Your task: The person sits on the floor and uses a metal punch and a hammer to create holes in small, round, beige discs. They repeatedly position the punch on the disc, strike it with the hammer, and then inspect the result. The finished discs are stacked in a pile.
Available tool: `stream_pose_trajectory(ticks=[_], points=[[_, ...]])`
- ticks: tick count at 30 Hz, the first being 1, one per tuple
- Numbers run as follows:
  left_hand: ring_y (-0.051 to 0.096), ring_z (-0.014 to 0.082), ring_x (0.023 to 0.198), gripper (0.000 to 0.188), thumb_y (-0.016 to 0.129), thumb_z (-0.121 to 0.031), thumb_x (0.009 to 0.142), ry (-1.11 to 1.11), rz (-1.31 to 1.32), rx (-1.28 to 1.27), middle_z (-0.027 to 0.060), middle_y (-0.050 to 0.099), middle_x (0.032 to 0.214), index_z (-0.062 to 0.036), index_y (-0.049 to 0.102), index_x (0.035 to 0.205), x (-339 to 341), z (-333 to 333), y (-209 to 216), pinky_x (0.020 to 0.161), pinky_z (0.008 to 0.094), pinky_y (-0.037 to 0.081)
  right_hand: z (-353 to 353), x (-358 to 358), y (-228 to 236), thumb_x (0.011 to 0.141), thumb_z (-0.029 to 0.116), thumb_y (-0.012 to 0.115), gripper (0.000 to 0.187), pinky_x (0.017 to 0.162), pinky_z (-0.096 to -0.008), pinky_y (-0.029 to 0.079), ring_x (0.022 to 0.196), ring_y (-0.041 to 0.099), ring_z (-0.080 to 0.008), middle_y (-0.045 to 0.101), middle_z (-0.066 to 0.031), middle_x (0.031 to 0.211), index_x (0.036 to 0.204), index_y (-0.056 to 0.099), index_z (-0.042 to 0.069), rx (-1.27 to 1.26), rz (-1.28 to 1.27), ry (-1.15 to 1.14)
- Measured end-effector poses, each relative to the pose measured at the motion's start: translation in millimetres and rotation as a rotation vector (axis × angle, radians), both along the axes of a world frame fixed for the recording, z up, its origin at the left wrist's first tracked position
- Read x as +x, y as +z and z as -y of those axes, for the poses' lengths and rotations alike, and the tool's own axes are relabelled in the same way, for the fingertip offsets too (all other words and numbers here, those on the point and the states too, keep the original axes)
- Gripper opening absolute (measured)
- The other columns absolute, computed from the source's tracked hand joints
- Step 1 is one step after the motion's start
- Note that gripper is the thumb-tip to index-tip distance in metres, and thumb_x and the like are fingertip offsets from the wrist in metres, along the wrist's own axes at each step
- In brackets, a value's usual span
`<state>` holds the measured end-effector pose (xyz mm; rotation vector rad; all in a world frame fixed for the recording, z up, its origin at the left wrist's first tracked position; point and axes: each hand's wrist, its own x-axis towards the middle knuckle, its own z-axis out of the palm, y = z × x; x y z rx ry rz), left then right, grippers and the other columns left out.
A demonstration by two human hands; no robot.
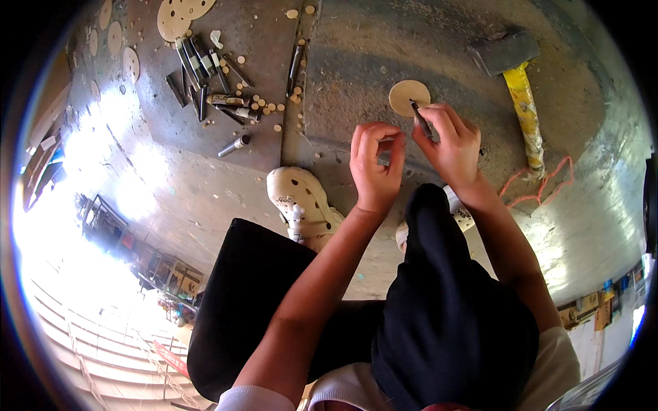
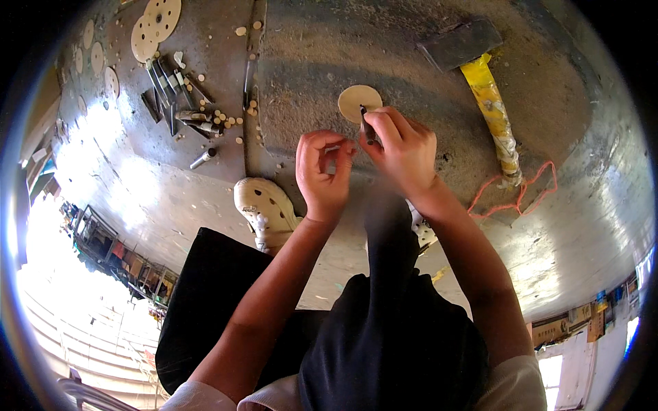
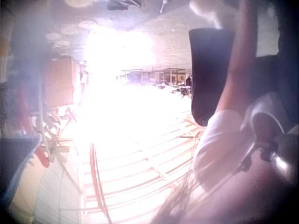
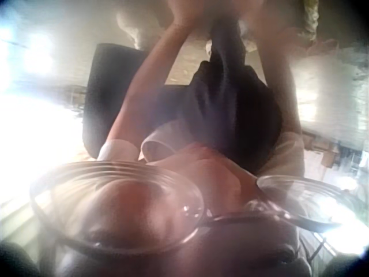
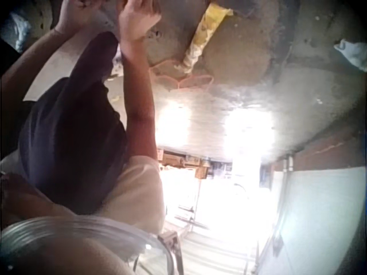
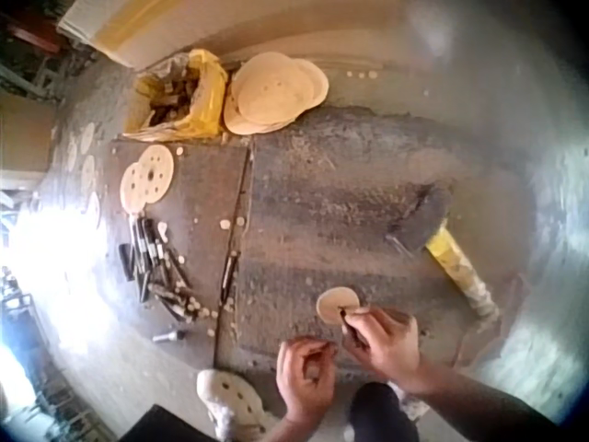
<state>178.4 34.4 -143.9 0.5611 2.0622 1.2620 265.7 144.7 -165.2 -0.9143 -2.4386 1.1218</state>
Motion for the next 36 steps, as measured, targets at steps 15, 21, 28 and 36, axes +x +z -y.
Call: stream_pose_trajectory(ticks=[15,21,28,36], points=[[0.059,0.0175,0.077,0.019,0.059,0.011,0.076,0.074,0.012,0.027,0.0101,0.054,0.092,0.0001,0.056,0.091,6.7,-9.4,-3.6,0.063,0.0255,0.053,-3.8,0.8,-2.0,0.07,0.001,0.07,0.027,0.059,-0.0317,0.052,0.073,0.065,-0.0247,0.064,-0.0082,0.088,0.093,0.058,0.005,-0.019,-0.017,0.025],[0.058,0.0142,0.084,0.015,0.055,0.011,0.082,0.005,0.027,0.011,0.0084,0.05,0.096,0.0032,0.052,0.094,7.6,-10.4,-1.4,0.069,0.0235,0.053,-4.9,0.8,-5.1,0.062,0.004,0.07,0.036,0.057,-0.0316,0.052,0.07,0.065,-0.0245,0.064,-0.0052,0.092,0.095,0.057,0.009,-0.009,-0.042,0.007],[0.058,0.0139,0.084,0.018,0.054,0.013,0.081,0.005,0.039,0.011,0.0085,0.05,0.097,0.0028,0.052,0.097,6.3,-8.4,-5.0,0.07,0.0234,0.052,-5.9,0.9,-1.0,0.07,0.003,0.07,0.026,0.057,-0.0321,0.052,0.07,0.065,-0.0248,0.064,-0.008,0.087,0.093,0.058,0.005,-0.011,-0.001,0.024],[0.057,0.0157,0.09,0.029,0.057,0.014,0.076,0.037,0.057,0.088,0.0083,0.05,0.099,0.0024,0.053,0.102,2.6,-14.1,-0.6,0.077,0.0264,0.051,-4.8,-3.0,-0.8,0.065,0.001,0.069,0.03,0.057,-0.0318,0.051,0.07,0.064,-0.0245,0.064,-0.0069,0.087,0.092,0.058,0.006,0.013,0.005,0.019]])
